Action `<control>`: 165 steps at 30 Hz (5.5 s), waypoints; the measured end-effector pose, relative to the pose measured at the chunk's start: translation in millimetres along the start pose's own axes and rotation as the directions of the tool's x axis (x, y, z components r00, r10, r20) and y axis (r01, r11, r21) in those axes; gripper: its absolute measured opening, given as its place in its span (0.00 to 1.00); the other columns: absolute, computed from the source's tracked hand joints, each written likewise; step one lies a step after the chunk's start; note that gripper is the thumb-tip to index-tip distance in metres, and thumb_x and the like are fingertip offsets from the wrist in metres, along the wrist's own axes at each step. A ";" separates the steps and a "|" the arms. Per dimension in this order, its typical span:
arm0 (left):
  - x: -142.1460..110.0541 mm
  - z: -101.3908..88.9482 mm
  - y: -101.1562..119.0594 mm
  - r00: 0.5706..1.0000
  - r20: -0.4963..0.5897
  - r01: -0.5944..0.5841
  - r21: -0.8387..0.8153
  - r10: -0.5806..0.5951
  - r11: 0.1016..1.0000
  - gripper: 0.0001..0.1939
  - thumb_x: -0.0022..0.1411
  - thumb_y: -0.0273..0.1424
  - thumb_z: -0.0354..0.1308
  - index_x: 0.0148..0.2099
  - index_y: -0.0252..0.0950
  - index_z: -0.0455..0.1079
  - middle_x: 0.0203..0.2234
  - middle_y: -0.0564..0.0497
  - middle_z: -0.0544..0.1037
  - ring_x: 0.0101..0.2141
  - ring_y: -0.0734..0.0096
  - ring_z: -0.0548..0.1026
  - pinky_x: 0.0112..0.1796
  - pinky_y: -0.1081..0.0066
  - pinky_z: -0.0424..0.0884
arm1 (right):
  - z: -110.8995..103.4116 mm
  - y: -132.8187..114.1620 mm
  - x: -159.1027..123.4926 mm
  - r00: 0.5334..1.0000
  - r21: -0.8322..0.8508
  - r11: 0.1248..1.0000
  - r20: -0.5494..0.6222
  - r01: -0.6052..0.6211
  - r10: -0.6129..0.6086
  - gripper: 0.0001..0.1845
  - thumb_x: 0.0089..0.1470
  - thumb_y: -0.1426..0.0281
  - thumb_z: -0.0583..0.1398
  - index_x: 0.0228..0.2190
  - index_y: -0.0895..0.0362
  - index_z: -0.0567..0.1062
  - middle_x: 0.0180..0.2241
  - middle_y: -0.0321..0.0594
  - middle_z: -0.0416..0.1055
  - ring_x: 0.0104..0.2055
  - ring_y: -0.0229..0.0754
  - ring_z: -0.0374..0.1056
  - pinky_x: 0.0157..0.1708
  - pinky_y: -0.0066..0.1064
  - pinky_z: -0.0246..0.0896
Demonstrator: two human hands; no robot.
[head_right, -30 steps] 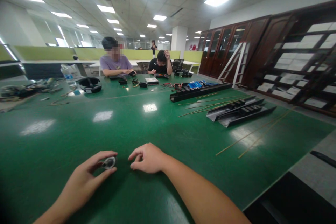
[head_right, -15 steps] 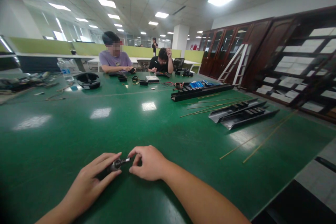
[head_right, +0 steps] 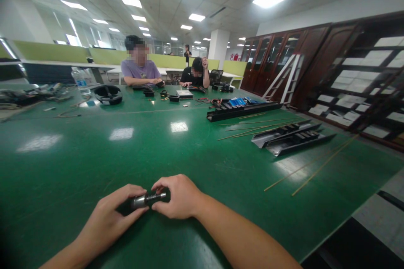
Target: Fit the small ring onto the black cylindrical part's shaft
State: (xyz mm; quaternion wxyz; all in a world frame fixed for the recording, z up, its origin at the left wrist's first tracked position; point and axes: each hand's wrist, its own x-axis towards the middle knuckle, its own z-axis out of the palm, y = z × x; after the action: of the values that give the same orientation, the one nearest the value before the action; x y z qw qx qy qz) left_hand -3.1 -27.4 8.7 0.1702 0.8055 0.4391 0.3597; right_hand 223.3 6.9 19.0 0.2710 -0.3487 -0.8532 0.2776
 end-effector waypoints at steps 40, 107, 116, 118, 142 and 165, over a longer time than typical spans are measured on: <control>3.8 1.0 4.8 0.998 0.047 0.044 -0.022 -0.043 0.999 0.09 0.59 0.32 0.63 0.44 0.41 0.74 0.37 0.52 0.79 0.38 0.68 0.77 0.40 0.73 0.74 | 4.6 -0.6 -0.1 0.999 -0.116 0.992 0.026 0.048 -0.046 0.13 0.52 0.64 0.62 0.39 0.54 0.79 0.33 0.38 0.79 0.33 0.41 0.74 0.35 0.27 0.62; 2.0 2.3 0.2 0.999 -0.011 0.043 0.017 -0.043 0.999 0.11 0.56 0.31 0.65 0.43 0.42 0.73 0.36 0.54 0.79 0.38 0.70 0.77 0.40 0.73 0.74 | 3.5 -0.5 0.3 0.998 -0.140 0.989 -0.023 0.051 -0.055 0.10 0.53 0.63 0.63 0.35 0.55 0.79 0.29 0.36 0.78 0.30 0.38 0.72 0.31 0.25 0.60; 3.7 2.3 2.3 0.999 -0.012 0.043 0.012 -0.043 0.999 0.11 0.57 0.32 0.64 0.43 0.41 0.73 0.37 0.51 0.79 0.38 0.67 0.78 0.40 0.71 0.74 | 4.4 0.7 -0.1 0.999 -0.142 0.989 -0.016 0.044 -0.047 0.11 0.53 0.63 0.62 0.36 0.54 0.79 0.30 0.37 0.78 0.31 0.39 0.73 0.32 0.26 0.60; 3.2 1.9 3.0 0.999 -0.012 0.042 0.013 -0.042 0.999 0.11 0.57 0.32 0.64 0.43 0.40 0.73 0.37 0.51 0.79 0.38 0.66 0.78 0.40 0.71 0.75 | 4.4 1.0 -0.2 0.999 -0.142 0.989 -0.014 0.042 -0.044 0.11 0.53 0.63 0.62 0.36 0.54 0.79 0.30 0.37 0.78 0.32 0.39 0.73 0.33 0.26 0.61; 2.9 1.7 4.3 0.999 -0.044 0.029 0.024 -0.028 0.999 0.11 0.56 0.32 0.65 0.43 0.41 0.74 0.36 0.53 0.79 0.37 0.69 0.78 0.39 0.72 0.74 | 3.2 0.5 -0.5 1.000 -0.137 0.991 -0.020 0.014 -0.017 0.10 0.51 0.64 0.63 0.35 0.55 0.79 0.30 0.37 0.78 0.32 0.40 0.73 0.33 0.27 0.61; 2.5 1.3 2.7 0.998 -0.045 0.040 0.039 -0.038 0.998 0.11 0.56 0.32 0.65 0.43 0.40 0.74 0.37 0.51 0.79 0.37 0.66 0.78 0.40 0.70 0.75 | -0.3 -4.0 -1.1 0.999 -0.122 0.992 -0.025 -0.036 0.033 0.08 0.50 0.65 0.63 0.33 0.55 0.77 0.28 0.37 0.77 0.30 0.39 0.72 0.31 0.27 0.60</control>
State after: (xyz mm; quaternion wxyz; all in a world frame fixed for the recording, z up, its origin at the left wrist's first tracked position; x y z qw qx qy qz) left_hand 0.3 -26.8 10.5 0.1511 0.7919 0.4653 0.3654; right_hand 222.4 3.7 21.6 0.2540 -0.3824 -0.8593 0.2254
